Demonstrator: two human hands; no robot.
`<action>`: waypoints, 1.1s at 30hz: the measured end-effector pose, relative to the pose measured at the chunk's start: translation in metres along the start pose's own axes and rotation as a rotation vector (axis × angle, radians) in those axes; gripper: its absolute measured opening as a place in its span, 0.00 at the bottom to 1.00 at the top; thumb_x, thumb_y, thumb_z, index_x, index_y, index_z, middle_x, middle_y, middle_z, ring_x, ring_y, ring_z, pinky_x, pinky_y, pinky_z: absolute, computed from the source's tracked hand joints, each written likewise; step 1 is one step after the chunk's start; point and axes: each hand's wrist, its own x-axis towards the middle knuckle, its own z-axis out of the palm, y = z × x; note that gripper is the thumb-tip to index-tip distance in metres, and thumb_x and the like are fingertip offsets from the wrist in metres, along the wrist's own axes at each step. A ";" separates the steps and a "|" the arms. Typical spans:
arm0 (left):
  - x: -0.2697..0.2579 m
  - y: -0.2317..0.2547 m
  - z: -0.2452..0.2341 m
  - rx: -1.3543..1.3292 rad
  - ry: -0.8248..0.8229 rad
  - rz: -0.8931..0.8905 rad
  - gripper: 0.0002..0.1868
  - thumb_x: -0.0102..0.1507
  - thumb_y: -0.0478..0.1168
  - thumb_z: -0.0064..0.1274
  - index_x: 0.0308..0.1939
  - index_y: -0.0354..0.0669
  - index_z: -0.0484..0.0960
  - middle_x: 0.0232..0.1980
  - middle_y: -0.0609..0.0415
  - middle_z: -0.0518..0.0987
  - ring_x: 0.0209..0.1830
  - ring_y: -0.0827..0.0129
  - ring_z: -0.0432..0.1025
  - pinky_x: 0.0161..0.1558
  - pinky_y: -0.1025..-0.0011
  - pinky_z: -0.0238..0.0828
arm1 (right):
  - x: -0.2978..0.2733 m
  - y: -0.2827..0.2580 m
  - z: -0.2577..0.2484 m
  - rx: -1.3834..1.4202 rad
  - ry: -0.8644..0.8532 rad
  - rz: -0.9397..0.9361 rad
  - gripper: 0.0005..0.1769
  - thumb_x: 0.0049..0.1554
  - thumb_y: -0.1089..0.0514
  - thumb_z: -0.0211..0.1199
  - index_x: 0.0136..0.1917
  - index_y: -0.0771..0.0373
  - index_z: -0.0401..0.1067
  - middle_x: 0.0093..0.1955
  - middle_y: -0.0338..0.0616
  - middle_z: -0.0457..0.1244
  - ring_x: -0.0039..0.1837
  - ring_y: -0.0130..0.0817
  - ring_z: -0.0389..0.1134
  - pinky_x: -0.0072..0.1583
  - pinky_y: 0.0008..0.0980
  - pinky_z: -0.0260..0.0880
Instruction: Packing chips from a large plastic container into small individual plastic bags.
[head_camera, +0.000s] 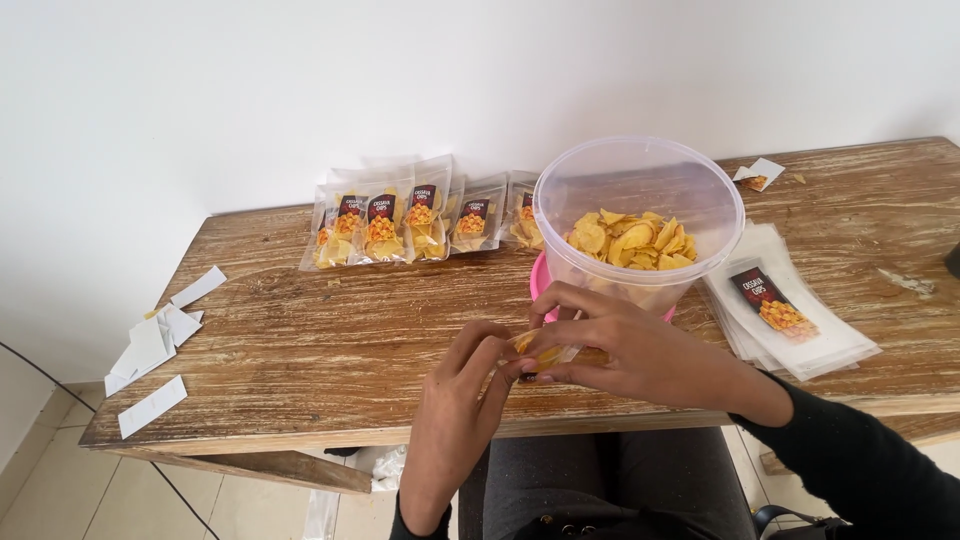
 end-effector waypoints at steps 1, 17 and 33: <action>-0.001 -0.001 0.002 0.000 0.002 0.000 0.01 0.70 0.33 0.47 0.43 0.39 0.73 0.48 0.52 0.74 0.39 0.62 0.75 0.36 0.66 0.68 | 0.001 0.000 0.001 -0.001 -0.001 -0.001 0.17 0.63 0.46 0.56 0.60 0.50 0.78 0.62 0.39 0.59 0.62 0.31 0.66 0.62 0.35 0.63; -0.009 -0.003 0.016 0.059 0.133 0.060 0.09 0.69 0.30 0.48 0.35 0.38 0.67 0.49 0.47 0.81 0.33 0.61 0.77 0.27 0.70 0.69 | 0.001 -0.009 -0.001 -0.102 0.053 -0.147 0.10 0.66 0.54 0.53 0.53 0.60 0.72 0.56 0.43 0.59 0.56 0.35 0.64 0.57 0.36 0.65; -0.020 0.016 0.016 -0.220 0.079 -0.227 0.14 0.67 0.41 0.55 0.52 0.44 0.71 0.46 0.49 0.88 0.45 0.67 0.87 0.38 0.72 0.88 | -0.027 -0.008 0.031 0.204 0.490 0.054 0.06 0.59 0.57 0.65 0.44 0.61 0.77 0.37 0.33 0.66 0.40 0.23 0.65 0.41 0.23 0.63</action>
